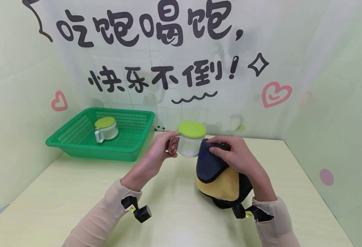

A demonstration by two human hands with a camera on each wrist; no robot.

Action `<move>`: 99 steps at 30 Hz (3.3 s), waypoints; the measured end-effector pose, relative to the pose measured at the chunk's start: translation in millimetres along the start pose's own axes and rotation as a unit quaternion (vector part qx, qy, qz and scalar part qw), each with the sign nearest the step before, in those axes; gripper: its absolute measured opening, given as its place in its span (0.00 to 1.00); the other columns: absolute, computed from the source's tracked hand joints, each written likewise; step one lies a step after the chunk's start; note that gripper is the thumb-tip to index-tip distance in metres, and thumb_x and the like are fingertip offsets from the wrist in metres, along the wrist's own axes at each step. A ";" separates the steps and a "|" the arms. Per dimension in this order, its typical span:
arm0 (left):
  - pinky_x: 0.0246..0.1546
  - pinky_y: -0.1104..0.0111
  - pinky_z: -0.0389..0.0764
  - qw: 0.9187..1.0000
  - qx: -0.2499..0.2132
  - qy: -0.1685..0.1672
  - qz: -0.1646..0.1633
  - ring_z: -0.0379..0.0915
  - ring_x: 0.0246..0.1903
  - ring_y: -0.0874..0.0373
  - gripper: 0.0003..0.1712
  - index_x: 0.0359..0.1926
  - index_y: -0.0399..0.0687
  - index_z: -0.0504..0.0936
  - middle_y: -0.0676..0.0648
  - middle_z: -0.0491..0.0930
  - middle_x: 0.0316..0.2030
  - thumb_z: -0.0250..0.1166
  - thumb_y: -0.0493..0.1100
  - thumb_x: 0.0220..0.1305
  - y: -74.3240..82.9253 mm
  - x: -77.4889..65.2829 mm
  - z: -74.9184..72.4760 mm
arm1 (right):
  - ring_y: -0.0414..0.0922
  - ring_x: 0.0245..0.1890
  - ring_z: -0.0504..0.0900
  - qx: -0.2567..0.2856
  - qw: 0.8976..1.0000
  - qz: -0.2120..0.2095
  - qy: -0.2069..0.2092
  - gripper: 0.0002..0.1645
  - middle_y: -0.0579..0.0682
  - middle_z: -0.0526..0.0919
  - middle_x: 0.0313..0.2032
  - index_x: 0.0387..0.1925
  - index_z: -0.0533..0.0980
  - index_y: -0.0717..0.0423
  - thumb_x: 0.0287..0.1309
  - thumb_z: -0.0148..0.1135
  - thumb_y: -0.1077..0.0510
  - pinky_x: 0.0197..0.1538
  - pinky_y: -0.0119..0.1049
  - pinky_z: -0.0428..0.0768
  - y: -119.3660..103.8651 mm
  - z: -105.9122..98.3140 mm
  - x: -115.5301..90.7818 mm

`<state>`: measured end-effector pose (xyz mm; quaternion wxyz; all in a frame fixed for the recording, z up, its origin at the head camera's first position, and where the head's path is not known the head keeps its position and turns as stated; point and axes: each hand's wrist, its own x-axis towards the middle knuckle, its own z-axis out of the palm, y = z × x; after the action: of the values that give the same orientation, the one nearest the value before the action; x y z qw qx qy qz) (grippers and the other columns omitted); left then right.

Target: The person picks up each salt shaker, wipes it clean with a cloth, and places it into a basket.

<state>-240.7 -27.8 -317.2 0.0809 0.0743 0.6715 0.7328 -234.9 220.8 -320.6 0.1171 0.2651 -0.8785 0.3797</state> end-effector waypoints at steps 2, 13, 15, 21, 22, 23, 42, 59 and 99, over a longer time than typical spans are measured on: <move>0.29 0.68 0.71 1.000 0.001 0.000 0.002 0.61 0.23 0.56 0.23 0.21 0.43 0.64 0.50 0.62 0.19 0.52 0.54 0.67 -0.2 0.2 0.1 | 0.30 0.46 0.78 0.000 1.000 0.003 0.005 0.13 0.44 0.85 0.46 0.47 0.82 0.40 0.61 0.63 0.54 0.51 0.19 0.71 0.5 -0.6 -0.1; 0.30 0.67 0.72 1.000 0.002 0.002 0.005 0.61 0.23 0.55 0.23 0.20 0.44 0.64 0.50 0.62 0.19 0.52 0.54 0.67 1.4 -1.1 0.7 | 0.29 0.45 0.78 0.010 1.000 0.006 0.018 0.12 0.46 0.85 0.46 0.46 0.82 0.43 0.61 0.63 0.55 0.49 0.19 0.72 2.8 -2.4 0.5; 0.29 0.68 0.72 1.000 0.000 0.005 0.008 0.61 0.23 0.55 0.23 0.20 0.44 0.64 0.50 0.62 0.19 0.52 0.53 0.66 2.3 -1.9 0.5 | 0.29 0.45 0.79 0.013 1.000 0.005 0.015 0.12 0.46 0.85 0.46 0.46 0.82 0.43 0.61 0.63 0.55 0.49 0.19 0.73 3.2 -2.2 0.9; 0.30 0.68 0.72 1.000 -0.011 0.009 0.010 0.61 0.24 0.55 0.22 0.20 0.44 0.64 0.51 0.61 0.19 0.52 0.52 0.66 3.8 -2.2 -0.8 | 0.31 0.45 0.79 0.009 1.000 -0.004 -0.002 0.12 0.45 0.85 0.46 0.46 0.82 0.42 0.61 0.63 0.55 0.50 0.20 0.73 6.9 0.1 2.5; 0.30 0.68 0.72 1.000 -0.012 0.010 0.010 0.61 0.24 0.56 0.22 0.20 0.44 0.64 0.51 0.61 0.19 0.52 0.52 0.66 4.0 -2.0 -1.0 | 0.31 0.45 0.79 0.007 1.000 -0.005 -0.006 0.12 0.45 0.85 0.45 0.46 0.82 0.42 0.61 0.63 0.55 0.50 0.21 0.73 7.5 0.5 2.8; 0.29 0.69 0.72 1.000 -0.014 0.010 0.010 0.61 0.24 0.56 0.22 0.20 0.44 0.64 0.51 0.61 0.19 0.52 0.52 0.65 4.2 -1.8 -1.2 | 0.31 0.45 0.79 0.006 1.000 -0.005 -0.012 0.12 0.44 0.85 0.45 0.46 0.82 0.42 0.61 0.63 0.55 0.49 0.21 0.73 8.1 1.0 3.1; 0.31 0.68 0.73 0.999 -0.040 0.019 0.014 0.60 0.23 0.55 0.23 0.18 0.43 0.61 0.50 0.59 0.19 0.53 0.51 0.65 6.5 -1.7 -2.4 | 0.37 0.42 0.81 -0.012 0.997 0.020 -0.073 0.11 0.43 0.85 0.44 0.45 0.82 0.41 0.61 0.62 0.51 0.47 0.29 0.77 14.5 9.5 5.9; 0.28 0.69 0.72 0.998 -0.050 0.013 0.019 0.58 0.22 0.56 0.22 0.17 0.44 0.59 0.50 0.57 0.17 0.52 0.48 0.63 5.0 -1.0 -3.0 | 0.37 0.44 0.79 -0.046 0.998 0.031 -0.037 0.11 0.42 0.85 0.45 0.46 0.82 0.38 0.61 0.62 0.50 0.48 0.29 0.76 13.1 6.6 3.7; 0.21 0.69 0.64 0.998 -0.060 -0.004 0.012 0.50 0.18 0.56 0.26 0.12 0.49 0.52 0.53 0.50 0.13 0.54 0.48 0.60 4.4 -0.9 -6.0 | 0.31 0.41 0.78 -0.007 0.998 -0.009 0.058 0.10 0.44 0.86 0.42 0.43 0.82 0.43 0.59 0.64 0.57 0.46 0.20 0.73 -0.4 -0.3 -0.1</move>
<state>-241.2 -34.2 -313.3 0.0794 0.0804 0.6250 0.7724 -234.6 220.8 -320.2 0.1728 0.2500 -0.8705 0.3871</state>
